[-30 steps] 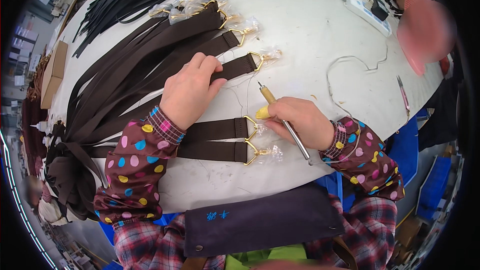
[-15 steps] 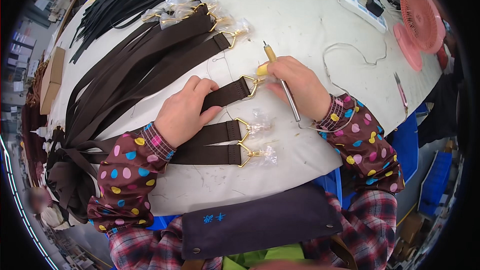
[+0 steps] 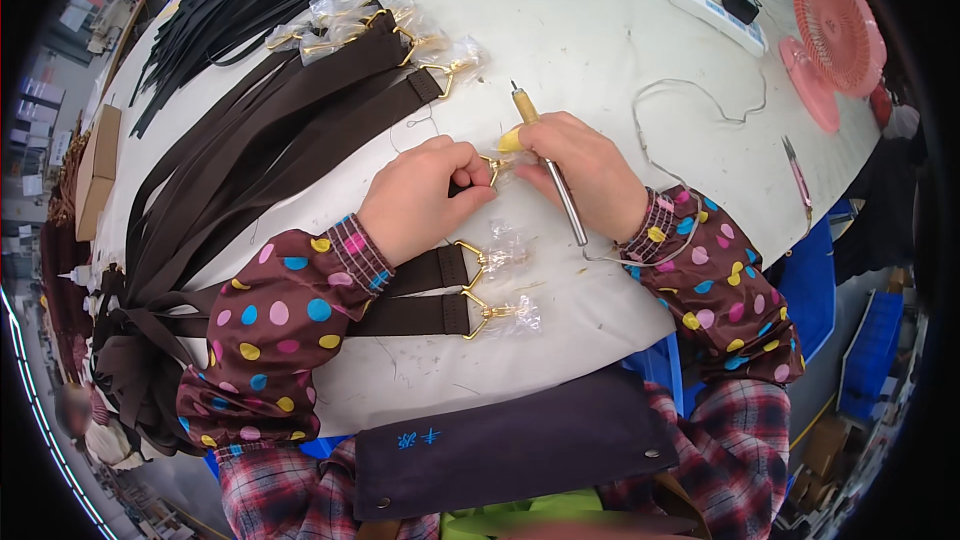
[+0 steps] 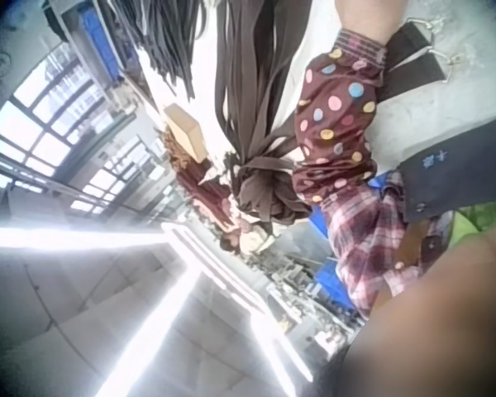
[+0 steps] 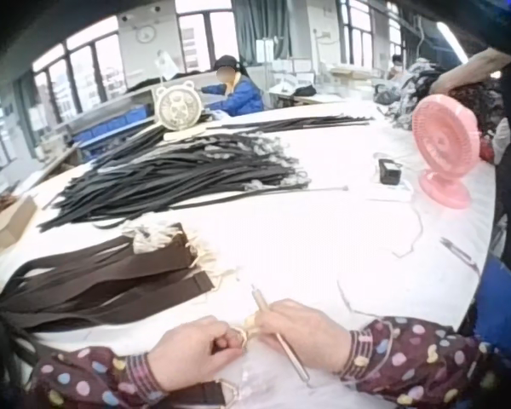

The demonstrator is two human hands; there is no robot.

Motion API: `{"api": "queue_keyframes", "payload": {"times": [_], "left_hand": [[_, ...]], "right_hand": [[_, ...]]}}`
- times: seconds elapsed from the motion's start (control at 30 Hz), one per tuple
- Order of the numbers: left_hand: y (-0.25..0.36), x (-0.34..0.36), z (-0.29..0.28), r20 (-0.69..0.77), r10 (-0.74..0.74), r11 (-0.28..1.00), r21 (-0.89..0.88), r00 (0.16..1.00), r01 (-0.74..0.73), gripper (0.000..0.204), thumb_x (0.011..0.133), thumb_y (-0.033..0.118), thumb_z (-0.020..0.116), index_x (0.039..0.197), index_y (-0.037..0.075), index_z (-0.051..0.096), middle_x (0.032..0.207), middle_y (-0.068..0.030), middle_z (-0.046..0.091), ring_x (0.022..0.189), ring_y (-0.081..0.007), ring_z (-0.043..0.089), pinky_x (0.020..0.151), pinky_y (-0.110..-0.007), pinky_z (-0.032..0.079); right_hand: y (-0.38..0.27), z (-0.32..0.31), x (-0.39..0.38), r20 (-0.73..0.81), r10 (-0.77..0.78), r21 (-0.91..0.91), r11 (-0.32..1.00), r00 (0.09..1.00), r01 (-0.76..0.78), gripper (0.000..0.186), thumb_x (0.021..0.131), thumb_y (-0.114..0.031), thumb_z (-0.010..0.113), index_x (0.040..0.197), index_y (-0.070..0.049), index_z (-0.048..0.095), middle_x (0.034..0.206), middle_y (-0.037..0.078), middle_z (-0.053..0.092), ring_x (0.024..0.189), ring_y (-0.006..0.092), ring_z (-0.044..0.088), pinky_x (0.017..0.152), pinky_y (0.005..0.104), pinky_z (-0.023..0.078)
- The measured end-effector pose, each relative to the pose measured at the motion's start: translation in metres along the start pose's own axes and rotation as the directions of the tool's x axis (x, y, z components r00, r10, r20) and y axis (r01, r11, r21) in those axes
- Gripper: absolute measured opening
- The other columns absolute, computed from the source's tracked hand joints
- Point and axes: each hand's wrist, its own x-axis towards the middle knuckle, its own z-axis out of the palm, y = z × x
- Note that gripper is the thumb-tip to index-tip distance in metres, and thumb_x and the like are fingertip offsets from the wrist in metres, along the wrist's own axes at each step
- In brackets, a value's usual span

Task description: The recorder uses a heated tool to burnish and finish the ends of leather straps near the metal buckles.

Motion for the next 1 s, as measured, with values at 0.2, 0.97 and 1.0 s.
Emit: {"api": "queue_keyframes", "payload": {"times": [0.2, 0.97, 1.0], "left_hand": [[-0.008, -0.004, -0.007, 0.09, -0.014, 0.971, -0.237, 0.996, 0.035, 0.011, 0.083, 0.014, 0.067, 0.086, 0.005, 0.061, 0.079, -0.0009, 0.059, 0.063, -0.0087, 0.053, 0.058, -0.024, 0.045], [-0.006, -0.034, -0.034, -0.12, 0.233, 0.97, 0.105, 0.965, -0.222, 0.025, 0.08, 0.01, 0.069, 0.099, 0.006, 0.056, 0.095, -0.0097, 0.054, 0.072, -0.0234, 0.058, 0.064, -0.031, 0.048], [-0.003, -0.03, -0.027, -0.123, 0.233, 0.97, 0.102, 0.965, -0.221, 0.025, 0.08, 0.01, 0.069, 0.099, 0.006, 0.056, 0.095, -0.0097, 0.054, 0.072, -0.0234, 0.058, 0.064, -0.031, 0.048]], "right_hand": [[0.001, -0.001, 0.0, 0.01, 0.011, -0.007, 1.0, 1.0, -0.011, 0.029, 0.073, 0.003, 0.069, 0.099, -0.002, 0.057, 0.083, 0.011, 0.056, 0.079, 0.0284, 0.055, 0.068, 0.0344, 0.046], [0.001, -0.008, 0.002, 0.061, 0.029, -0.002, 1.0, 0.998, -0.029, 0.031, 0.076, 0.003, 0.066, 0.105, -0.003, 0.057, 0.086, 0.013, 0.058, 0.079, 0.0289, 0.057, 0.07, 0.0334, 0.048], [-0.001, -0.009, 0.002, 0.076, 0.054, -0.007, 0.999, 0.996, -0.053, 0.032, 0.077, 0.003, 0.065, 0.108, -0.004, 0.057, 0.089, 0.012, 0.06, 0.08, 0.0284, 0.058, 0.071, 0.0327, 0.048]]}}
